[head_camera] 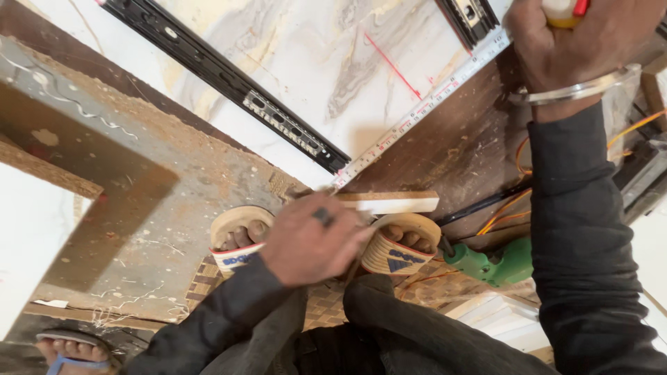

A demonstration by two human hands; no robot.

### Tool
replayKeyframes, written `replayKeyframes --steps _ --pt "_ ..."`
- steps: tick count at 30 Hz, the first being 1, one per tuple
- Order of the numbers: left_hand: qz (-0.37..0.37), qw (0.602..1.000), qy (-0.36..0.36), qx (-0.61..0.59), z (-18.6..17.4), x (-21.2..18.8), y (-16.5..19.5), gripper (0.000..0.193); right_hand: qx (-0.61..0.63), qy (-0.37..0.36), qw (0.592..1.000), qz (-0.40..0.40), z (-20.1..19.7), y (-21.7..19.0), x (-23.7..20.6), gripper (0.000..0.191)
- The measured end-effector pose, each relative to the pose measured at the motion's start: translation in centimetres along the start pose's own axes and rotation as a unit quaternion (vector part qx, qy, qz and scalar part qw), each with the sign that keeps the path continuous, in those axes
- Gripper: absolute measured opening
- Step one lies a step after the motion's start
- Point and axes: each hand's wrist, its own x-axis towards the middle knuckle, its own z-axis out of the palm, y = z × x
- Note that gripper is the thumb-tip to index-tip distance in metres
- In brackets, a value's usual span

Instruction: The person sits on the floor with a white board across their lap, measures it with a tape measure, and marks red lines with a pencil. They align a wooden strip as a straightedge, reposition the board, and measure and mark additional lines near drawer slides laid on the board.

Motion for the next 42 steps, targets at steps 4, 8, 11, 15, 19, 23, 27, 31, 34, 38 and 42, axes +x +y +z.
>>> replayKeyframes --steps 4,8,11,15,19,23,27,31,34,38,42 --pt "0.051 0.996 -0.023 0.075 1.7 3.6 1.3 0.031 -0.035 0.029 0.998 -0.033 0.0 -0.8 1.1 0.041" --pt "0.035 0.988 -0.048 0.143 2.1 5.7 1.6 0.043 -0.02 0.018 0.999 -0.023 -0.6 -1.6 1.9 0.044" --pt "0.063 0.984 -0.041 0.16 3.3 7.1 1.5 0.043 -0.022 0.022 0.998 -0.054 -1.1 -2.1 2.5 0.046" --pt "0.052 0.974 -0.066 0.21 4.7 7.7 2.1 0.059 -0.05 0.025 0.997 -0.056 -1.8 -3.1 3.2 0.047" --pt "0.005 0.979 -0.106 0.173 6.6 9.1 2.8 0.068 0.022 -0.029 0.999 0.01 -2.8 -3.7 3.7 0.041" --pt "0.019 0.982 -0.056 0.182 7.7 10.7 3.3 0.066 0.065 -0.028 0.997 0.029 -2.8 -4.0 4.1 0.037" --pt "0.034 0.972 -0.062 0.223 7.9 11.5 3.0 0.065 0.014 0.014 0.999 -0.032 -2.3 -3.8 4.8 0.045" --pt "0.045 0.96 -0.063 0.269 8.0 11.8 1.9 0.065 0.012 0.02 0.998 -0.058 -2.4 -3.6 5.3 0.048" --pt "0.062 0.964 -0.069 0.248 8.4 11.6 1.5 0.066 0.039 -0.008 0.999 -0.036 -2.7 -3.9 5.3 0.045" --pt "0.103 0.975 -0.078 0.178 8.6 9.8 1.2 0.059 0.061 -0.025 0.998 -0.021 -3.0 -4.3 5.1 0.047" --pt "0.136 0.976 0.0 0.169 6.7 5.4 -0.4 0.044 0.047 -0.044 0.998 -0.012 -3.2 -4.3 4.9 0.045"
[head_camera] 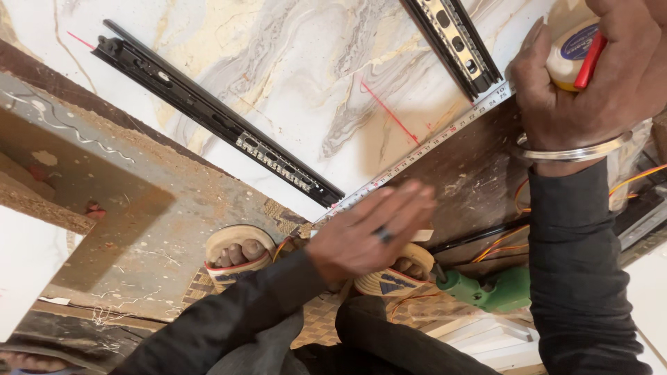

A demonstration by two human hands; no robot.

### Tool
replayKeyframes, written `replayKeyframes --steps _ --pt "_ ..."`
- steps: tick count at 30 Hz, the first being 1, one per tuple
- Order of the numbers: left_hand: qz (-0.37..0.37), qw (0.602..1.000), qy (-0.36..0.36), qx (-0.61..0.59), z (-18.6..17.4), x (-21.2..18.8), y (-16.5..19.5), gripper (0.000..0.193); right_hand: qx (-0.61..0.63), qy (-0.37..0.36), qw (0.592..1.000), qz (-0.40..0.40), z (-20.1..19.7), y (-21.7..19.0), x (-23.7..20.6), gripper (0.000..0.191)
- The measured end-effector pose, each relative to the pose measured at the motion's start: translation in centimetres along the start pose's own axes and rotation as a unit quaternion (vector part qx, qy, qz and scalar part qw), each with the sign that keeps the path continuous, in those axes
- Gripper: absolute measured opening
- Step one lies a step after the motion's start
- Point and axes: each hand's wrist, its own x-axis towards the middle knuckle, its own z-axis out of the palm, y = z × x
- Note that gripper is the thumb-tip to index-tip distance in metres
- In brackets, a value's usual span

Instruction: The person sits on the floor with a white board across their lap, measures it with a tape measure, and marks red lines with a pencil. They align a wooden strip as a straightedge, reposition the board, and measure and mark additional lines near drawer slides laid on the board.

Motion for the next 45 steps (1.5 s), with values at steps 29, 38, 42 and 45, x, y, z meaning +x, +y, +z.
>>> replayKeyframes --steps 29,38,42,45 --pt "-0.006 1.0 -0.011 -0.016 -1.0 2.5 0.8 0.05 -0.031 0.023 0.998 -0.057 0.2 1.0 1.0 0.053" --pt "-0.111 0.994 0.004 0.025 -0.1 10.5 -0.2 0.056 -0.018 0.033 0.999 0.0 0.4 0.3 1.2 0.05" --pt "-0.122 0.992 0.018 0.017 0.2 10.8 0.1 0.055 -0.013 0.027 0.999 0.016 0.1 -0.3 1.7 0.05" --pt "-0.121 0.992 0.029 0.032 0.7 10.5 0.2 0.054 0.019 0.014 0.999 0.023 -0.3 -0.8 2.4 0.047"
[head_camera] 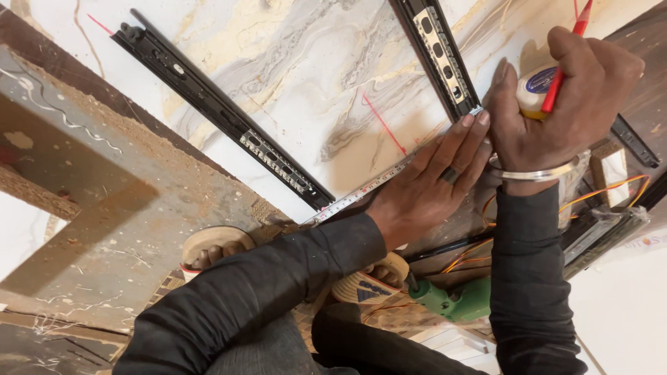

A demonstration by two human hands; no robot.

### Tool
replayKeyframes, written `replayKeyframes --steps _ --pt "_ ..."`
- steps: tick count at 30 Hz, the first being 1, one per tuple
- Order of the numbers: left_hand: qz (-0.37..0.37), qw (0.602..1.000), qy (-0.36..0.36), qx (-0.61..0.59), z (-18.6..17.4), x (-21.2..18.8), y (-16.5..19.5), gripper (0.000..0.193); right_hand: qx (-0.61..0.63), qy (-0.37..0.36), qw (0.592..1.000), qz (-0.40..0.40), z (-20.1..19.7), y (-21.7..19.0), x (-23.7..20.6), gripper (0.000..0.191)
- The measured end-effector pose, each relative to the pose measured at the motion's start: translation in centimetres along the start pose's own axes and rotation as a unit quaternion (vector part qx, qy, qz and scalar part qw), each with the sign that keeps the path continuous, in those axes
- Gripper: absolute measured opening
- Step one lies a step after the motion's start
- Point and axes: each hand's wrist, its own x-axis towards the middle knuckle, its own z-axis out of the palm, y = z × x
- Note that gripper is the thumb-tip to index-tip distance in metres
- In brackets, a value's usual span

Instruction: The person sits on the floor with a white board across their lap, measures it with a tape measure, and marks red lines with a pencil. They align a wooden strip as a straightedge, reposition the board, and measure and mark additional lines near drawer slides laid on the board.

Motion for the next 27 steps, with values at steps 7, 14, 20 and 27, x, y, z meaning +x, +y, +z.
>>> replayKeyframes --steps 7,14,20,27 --pt "0.001 1.0 0.018 0.019 0.8 0.1 0.1 0.047 0.005 0.028 0.998 -0.055 -0.7 0.2 0.9 0.041" --pt "0.006 0.998 0.009 0.068 0.6 0.1 -0.1 0.049 0.156 0.05 0.986 0.042 -2.0 -0.1 -1.0 0.046" --pt "0.009 0.995 -0.004 0.097 0.7 0.4 0.0 0.052 0.223 0.06 0.969 0.085 -4.3 -4.3 -1.7 0.028" --pt "0.003 1.0 -0.002 -0.013 1.6 -0.7 0.3 0.056 0.318 -0.094 0.933 0.143 -4.8 -7.2 1.3 0.014"
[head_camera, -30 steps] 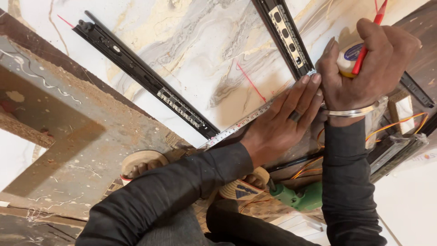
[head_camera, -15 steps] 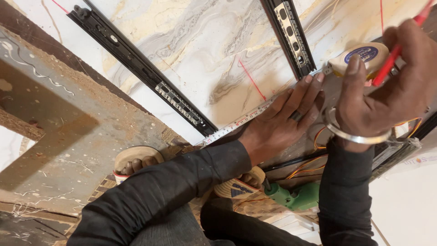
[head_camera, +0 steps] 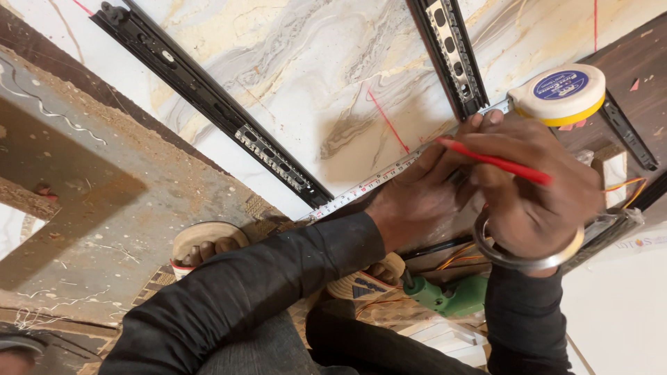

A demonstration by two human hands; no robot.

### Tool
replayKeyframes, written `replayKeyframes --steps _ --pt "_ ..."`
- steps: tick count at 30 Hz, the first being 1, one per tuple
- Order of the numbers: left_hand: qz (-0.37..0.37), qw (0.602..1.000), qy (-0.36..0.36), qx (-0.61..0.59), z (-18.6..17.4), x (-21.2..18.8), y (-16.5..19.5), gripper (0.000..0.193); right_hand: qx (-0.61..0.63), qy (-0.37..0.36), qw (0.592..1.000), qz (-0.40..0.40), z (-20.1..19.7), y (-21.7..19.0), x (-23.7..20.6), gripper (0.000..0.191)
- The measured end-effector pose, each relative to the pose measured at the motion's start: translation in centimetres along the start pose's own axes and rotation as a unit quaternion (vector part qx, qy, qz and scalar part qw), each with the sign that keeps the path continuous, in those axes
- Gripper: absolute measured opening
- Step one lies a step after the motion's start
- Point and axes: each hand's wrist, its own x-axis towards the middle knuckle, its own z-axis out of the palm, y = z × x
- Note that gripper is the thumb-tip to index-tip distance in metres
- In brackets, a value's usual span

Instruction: The person sits on the floor with a white board across their lap, measures it with a tape measure, and marks red lines with a pencil. They align a wooden strip as a straightedge, reposition the board, and measure and mark additional lines near drawer slides laid on the board.

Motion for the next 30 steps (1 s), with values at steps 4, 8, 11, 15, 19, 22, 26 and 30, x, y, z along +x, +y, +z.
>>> replayKeyframes --steps 4,8,11,15,19,22,26,30 --pt "0.047 0.995 -0.059 -0.06 2.4 -1.1 0.7 0.033 0.001 -0.095 0.995 0.005 0.0 -0.6 1.1 0.013" --pt "0.156 0.873 -0.057 0.459 5.9 -1.8 2.0 0.026 -0.043 -0.143 0.989 -0.024 0.1 -0.3 2.1 0.013" --pt "0.207 0.163 0.011 0.964 8.1 -1.9 2.9 0.045 -0.066 -0.156 0.985 -0.041 0.1 -0.2 2.4 0.014" --pt "0.186 0.082 -0.024 0.979 8.9 -2.1 3.4 0.041 -0.092 -0.17 0.981 -0.031 0.2 0.0 2.3 0.017" --pt "0.164 0.012 -0.039 0.986 7.9 -2.0 3.3 0.043 -0.085 -0.169 0.982 -0.024 0.1 0.5 2.1 0.016" --pt "0.244 0.066 0.005 0.968 7.3 -1.9 3.0 0.039 -0.08 -0.172 0.982 -0.021 0.0 1.0 1.9 0.011" --pt "0.203 0.066 -0.009 0.977 7.1 -1.9 3.0 0.04 -0.085 -0.175 0.98 -0.031 -0.1 1.5 1.7 0.013" --pt "0.163 0.14 -0.005 0.977 7.8 -2.2 3.2 0.041 -0.09 -0.18 0.979 -0.04 -0.1 1.7 1.7 0.012"
